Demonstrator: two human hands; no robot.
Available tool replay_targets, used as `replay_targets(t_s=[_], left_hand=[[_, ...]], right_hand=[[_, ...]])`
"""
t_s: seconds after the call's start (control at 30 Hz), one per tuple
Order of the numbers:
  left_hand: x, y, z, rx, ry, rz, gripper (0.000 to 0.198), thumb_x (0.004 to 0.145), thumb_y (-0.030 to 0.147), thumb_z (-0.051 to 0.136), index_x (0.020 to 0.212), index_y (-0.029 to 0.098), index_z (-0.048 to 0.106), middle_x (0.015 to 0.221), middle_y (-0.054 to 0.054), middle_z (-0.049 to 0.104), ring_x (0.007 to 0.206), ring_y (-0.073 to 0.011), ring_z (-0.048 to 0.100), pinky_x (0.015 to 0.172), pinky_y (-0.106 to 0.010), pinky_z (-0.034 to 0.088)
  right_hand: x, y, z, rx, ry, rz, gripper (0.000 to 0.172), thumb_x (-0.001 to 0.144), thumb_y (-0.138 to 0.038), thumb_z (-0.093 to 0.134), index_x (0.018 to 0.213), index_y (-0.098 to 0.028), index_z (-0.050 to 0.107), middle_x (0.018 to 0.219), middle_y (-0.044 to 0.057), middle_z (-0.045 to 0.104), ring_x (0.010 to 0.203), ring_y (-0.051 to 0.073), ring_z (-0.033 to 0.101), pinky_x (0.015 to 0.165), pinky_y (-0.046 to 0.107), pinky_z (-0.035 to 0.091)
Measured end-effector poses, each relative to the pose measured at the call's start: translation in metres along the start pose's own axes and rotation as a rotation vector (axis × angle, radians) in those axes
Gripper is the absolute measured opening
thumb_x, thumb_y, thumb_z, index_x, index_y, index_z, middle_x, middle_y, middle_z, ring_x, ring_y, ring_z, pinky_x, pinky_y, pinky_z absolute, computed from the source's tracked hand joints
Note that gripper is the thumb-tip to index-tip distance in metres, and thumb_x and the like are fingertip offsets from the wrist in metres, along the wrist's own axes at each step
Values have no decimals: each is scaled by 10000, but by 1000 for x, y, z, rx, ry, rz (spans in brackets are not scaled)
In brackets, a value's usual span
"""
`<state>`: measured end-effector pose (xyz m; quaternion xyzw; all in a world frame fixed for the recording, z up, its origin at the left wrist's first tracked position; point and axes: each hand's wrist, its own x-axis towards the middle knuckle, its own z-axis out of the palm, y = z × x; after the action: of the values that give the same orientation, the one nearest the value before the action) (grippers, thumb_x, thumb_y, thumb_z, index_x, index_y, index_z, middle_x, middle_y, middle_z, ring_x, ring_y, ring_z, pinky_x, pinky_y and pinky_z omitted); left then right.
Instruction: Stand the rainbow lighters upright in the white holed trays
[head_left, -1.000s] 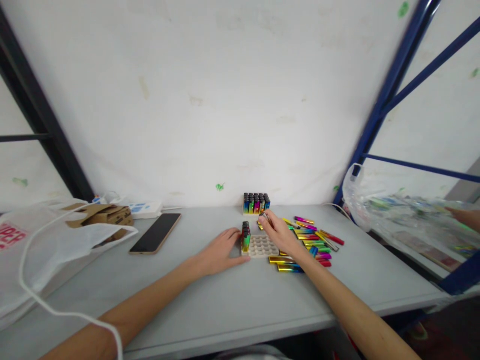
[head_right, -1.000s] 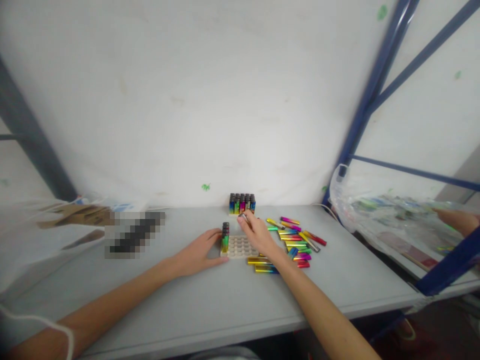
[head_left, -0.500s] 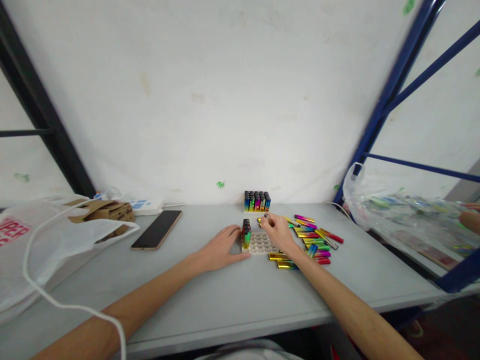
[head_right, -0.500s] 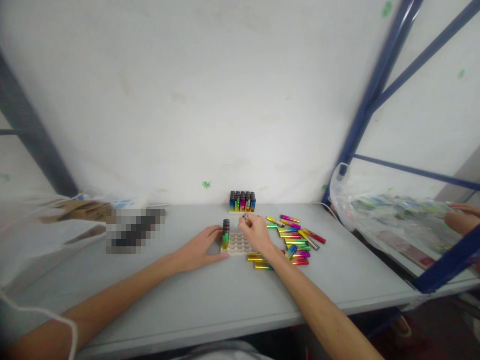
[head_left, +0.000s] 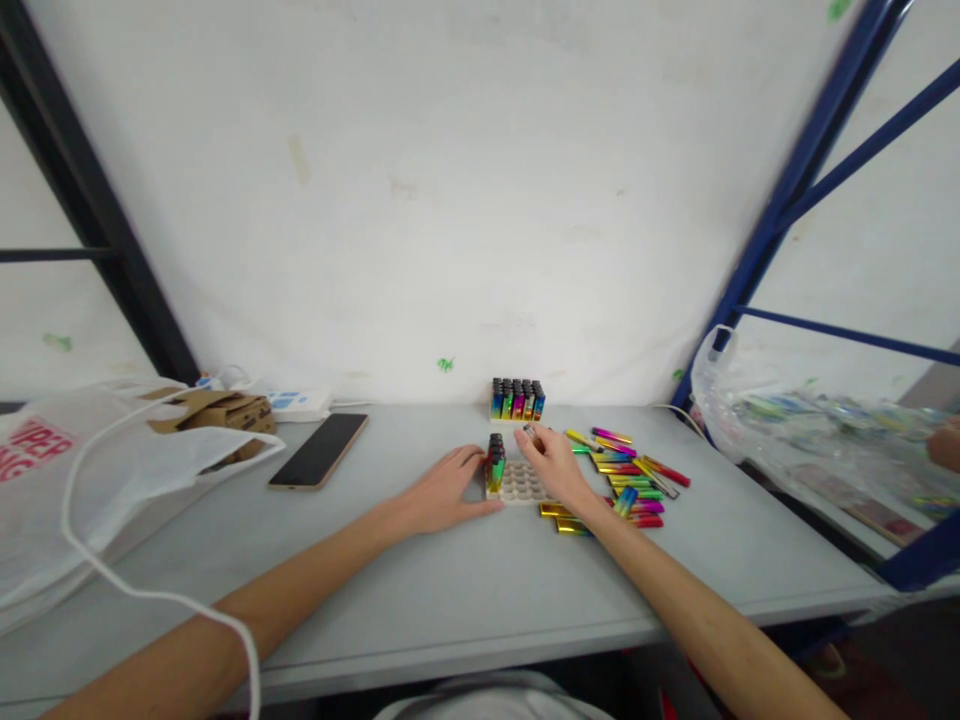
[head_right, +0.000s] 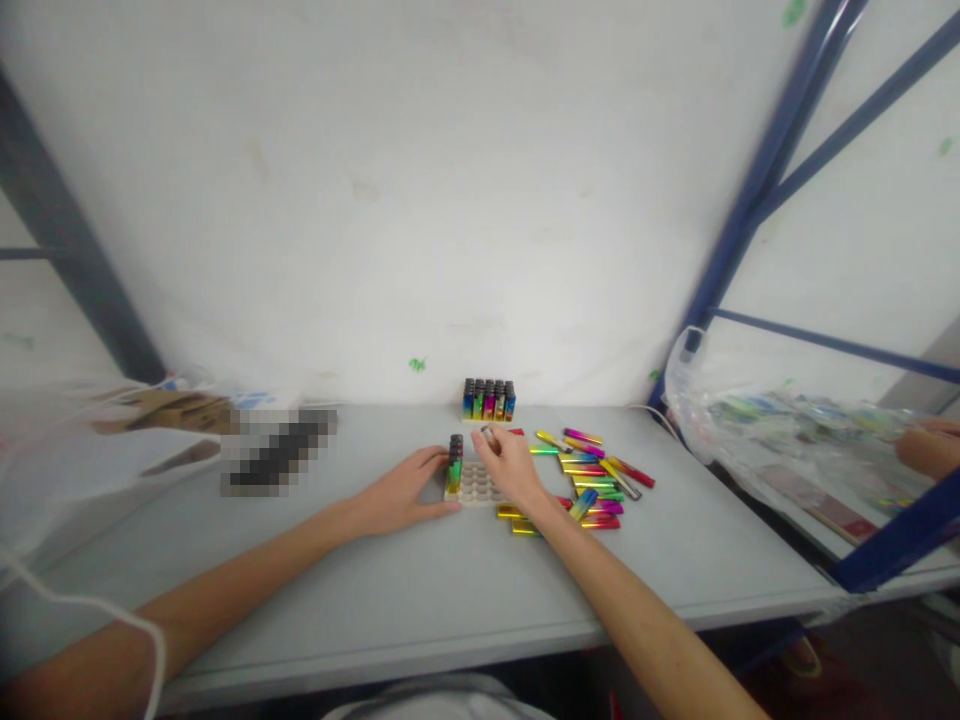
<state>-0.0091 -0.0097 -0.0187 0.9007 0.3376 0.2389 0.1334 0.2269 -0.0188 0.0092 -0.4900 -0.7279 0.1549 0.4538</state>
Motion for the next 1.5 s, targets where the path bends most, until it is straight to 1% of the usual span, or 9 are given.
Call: replay_targets(t_s=[0.13, 0.27, 0.4, 0.57, 0.77, 1.0, 1.17, 1.33, 1.5], left_hand=[[0, -1, 2, -18, 20, 11, 644, 928, 687, 707, 1336, 195, 639, 1435, -176, 634, 1337, -377, 612, 1185, -536, 484], [0, -1, 3, -12, 34, 22, 631, 924, 686, 711, 1307, 188, 650, 1406, -185, 644, 1308, -377, 624, 1170, -541, 496], [0, 0, 2, 3, 30, 33, 582, 938, 654, 710, 1294, 198, 648, 1396, -173, 647, 1304, -367, 625, 1169, -526, 499], [0, 1, 3, 23, 21, 28, 564, 946, 631, 708, 1295, 193, 638, 1391, -172, 646, 1309, -361, 622, 1165, -507, 502], [2, 2, 3, 22, 6, 31, 580, 941, 662, 700, 1266, 185, 638, 1364, -193, 651, 1299, -381, 625, 1166, -522, 494], [2, 3, 2, 28, -10, 14, 588, 948, 682, 681, 1262, 187, 638, 1363, -183, 652, 1297, -370, 624, 1163, -506, 492], [1, 2, 1, 50, -12, 13, 642, 963, 705, 647, 1335, 183, 618, 1460, -173, 617, 1354, -346, 596, 1198, -472, 463], [1, 5, -3, 52, -48, -21, 663, 956, 704, 638, 1333, 159, 623, 1482, -195, 604, 1361, -369, 597, 1189, -491, 475], [1, 7, -6, 58, -60, -28, 652, 961, 697, 630, 1336, 163, 617, 1494, -193, 595, 1382, -371, 587, 1206, -491, 461]], right_hand=[[-2, -9, -13, -60, -117, -117, 365, 1086, -535, 395, 872, -256, 495, 767, 4, 599, 694, 197, 528, 683, 309, 376], [-5, -15, -21, -164, -230, -251, 442, 1120, -536, 364, 807, -249, 489, 780, 28, 605, 721, 200, 526, 693, 320, 373], [-8, -19, -19, -171, -347, -257, 508, 1119, -579, 389, 760, -237, 497, 669, -9, 551, 603, 162, 453, 623, 304, 304], [-8, -18, -21, -151, -364, -232, 551, 1079, -638, 473, 718, -226, 525, 641, 2, 581, 590, 159, 492, 603, 289, 294], [-9, -19, -26, -196, -540, -256, 429, 1073, -559, 567, 842, -218, 686, 678, 12, 677, 587, 168, 537, 593, 279, 307], [-10, -18, -17, -408, -490, -277, 560, 1068, -623, 542, 743, -213, 741, 633, 46, 663, 567, 172, 517, 604, 305, 272], [5, 8, -49, -395, -318, -173, 587, 1149, -502, 343, 815, -198, 718, 744, 59, 722, 680, 192, 620, 695, 295, 358], [23, 52, -87, -544, -128, 56, 559, 1117, -502, 386, 749, -211, 690, 718, 66, 730, 691, 228, 663, 721, 311, 388], [29, 77, -96, -635, -46, 180, 599, 1139, -501, 286, 825, -214, 707, 753, 81, 723, 769, 250, 680, 758, 319, 426]])
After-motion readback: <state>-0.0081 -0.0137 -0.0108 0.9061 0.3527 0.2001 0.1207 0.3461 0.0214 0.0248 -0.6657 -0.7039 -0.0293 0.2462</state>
